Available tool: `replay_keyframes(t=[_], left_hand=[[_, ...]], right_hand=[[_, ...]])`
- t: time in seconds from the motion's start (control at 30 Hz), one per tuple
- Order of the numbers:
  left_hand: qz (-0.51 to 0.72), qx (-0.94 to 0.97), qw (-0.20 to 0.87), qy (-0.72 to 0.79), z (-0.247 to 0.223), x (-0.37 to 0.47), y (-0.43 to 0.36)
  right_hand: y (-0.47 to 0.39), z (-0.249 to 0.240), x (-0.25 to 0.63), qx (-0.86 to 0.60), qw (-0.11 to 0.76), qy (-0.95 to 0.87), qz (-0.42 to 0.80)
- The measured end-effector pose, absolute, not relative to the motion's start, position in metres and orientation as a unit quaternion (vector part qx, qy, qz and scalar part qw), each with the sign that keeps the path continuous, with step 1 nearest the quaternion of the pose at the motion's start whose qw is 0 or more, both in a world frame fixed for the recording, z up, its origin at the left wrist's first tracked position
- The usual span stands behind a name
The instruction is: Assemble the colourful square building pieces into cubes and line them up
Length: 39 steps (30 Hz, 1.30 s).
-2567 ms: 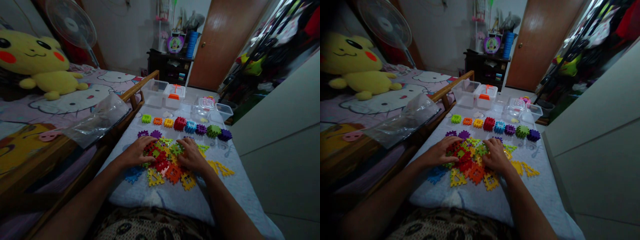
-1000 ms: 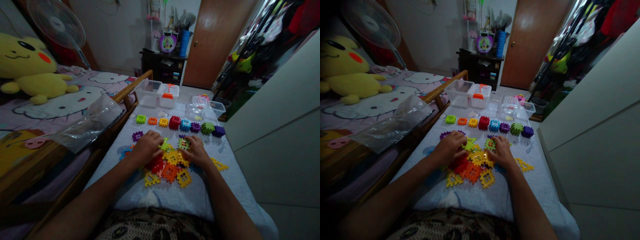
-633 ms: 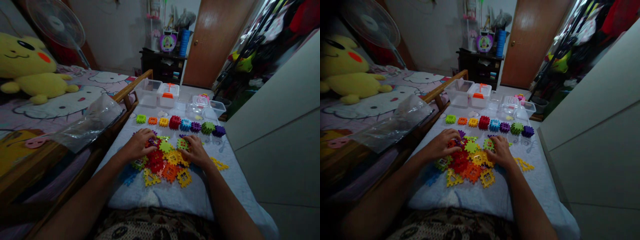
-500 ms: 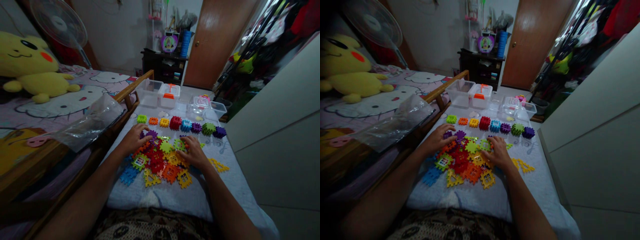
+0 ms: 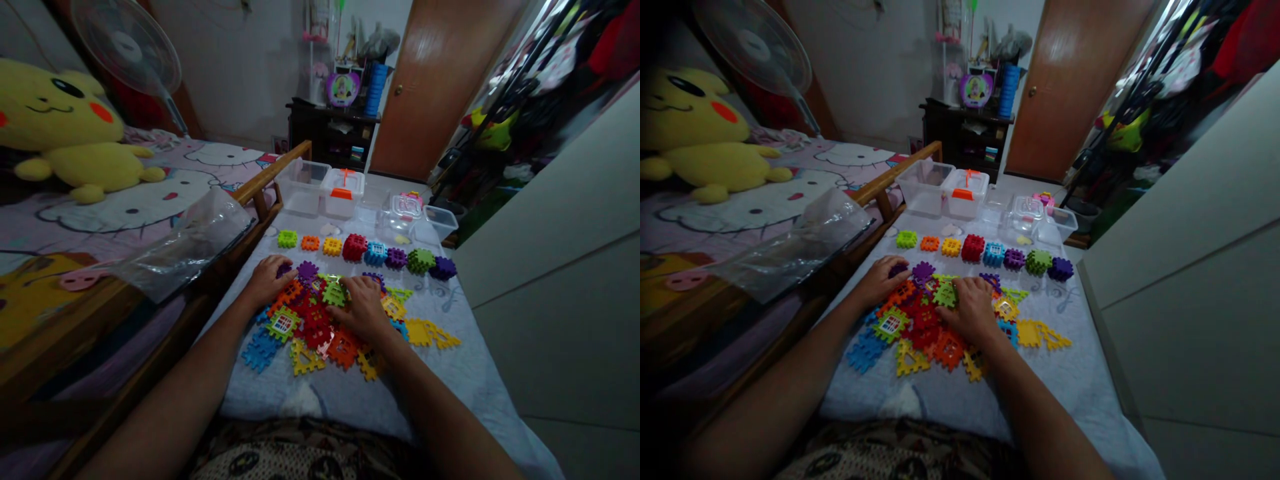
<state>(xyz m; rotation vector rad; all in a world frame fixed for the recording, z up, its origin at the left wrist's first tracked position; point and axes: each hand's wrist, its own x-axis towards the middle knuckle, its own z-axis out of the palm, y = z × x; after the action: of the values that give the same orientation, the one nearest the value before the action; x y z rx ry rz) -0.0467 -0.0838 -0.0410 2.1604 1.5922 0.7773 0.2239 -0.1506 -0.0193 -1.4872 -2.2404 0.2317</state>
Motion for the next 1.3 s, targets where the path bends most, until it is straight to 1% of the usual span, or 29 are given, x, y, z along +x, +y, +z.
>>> replay_keyframes(t=[0.13, 0.27, 0.47, 0.67, 0.87, 0.97, 1.13, 1.3], left_hand=[[0.279, 0.763, 0.179, 0.554, -0.042, -0.046, -0.084], [0.275, 0.765, 0.185, 0.553, -0.041, -0.046, -0.084], [0.266, 0.77, 0.182, 0.551, -0.041, -0.047, -0.084], [0.274, 0.771, 0.173, 0.549, -0.048, -0.049, -0.083], [0.268, 0.771, 0.172, 0.551, -0.047, -0.049, -0.083], [0.265, 0.769, 0.175, 0.554, -0.046, -0.049, -0.084], [0.263, 0.773, 0.175, 0.551, -0.047, -0.05, -0.083], [0.252, 0.778, 0.172, 0.549, -0.046, -0.05, -0.083]], right_hand=[[-0.15, -0.021, 0.225, -0.539, 0.22, -0.809, 0.083], [-0.149, -0.02, 0.232, -0.531, 0.24, -0.809, 0.08], [-0.148, -0.019, 0.269, -0.503, 0.272, -0.813, 0.109], [-0.147, -0.021, 0.311, -0.504, 0.254, -0.818, 0.111], [-0.145, -0.022, 0.327, -0.518, 0.23, -0.817, 0.105], [-0.142, -0.018, 0.333, -0.531, 0.239, -0.807, 0.097], [-0.141, -0.008, 0.353, -0.604, 0.265, -0.749, 0.061], [-0.144, -0.016, 0.367, -0.629, 0.225, -0.741, 0.061]])
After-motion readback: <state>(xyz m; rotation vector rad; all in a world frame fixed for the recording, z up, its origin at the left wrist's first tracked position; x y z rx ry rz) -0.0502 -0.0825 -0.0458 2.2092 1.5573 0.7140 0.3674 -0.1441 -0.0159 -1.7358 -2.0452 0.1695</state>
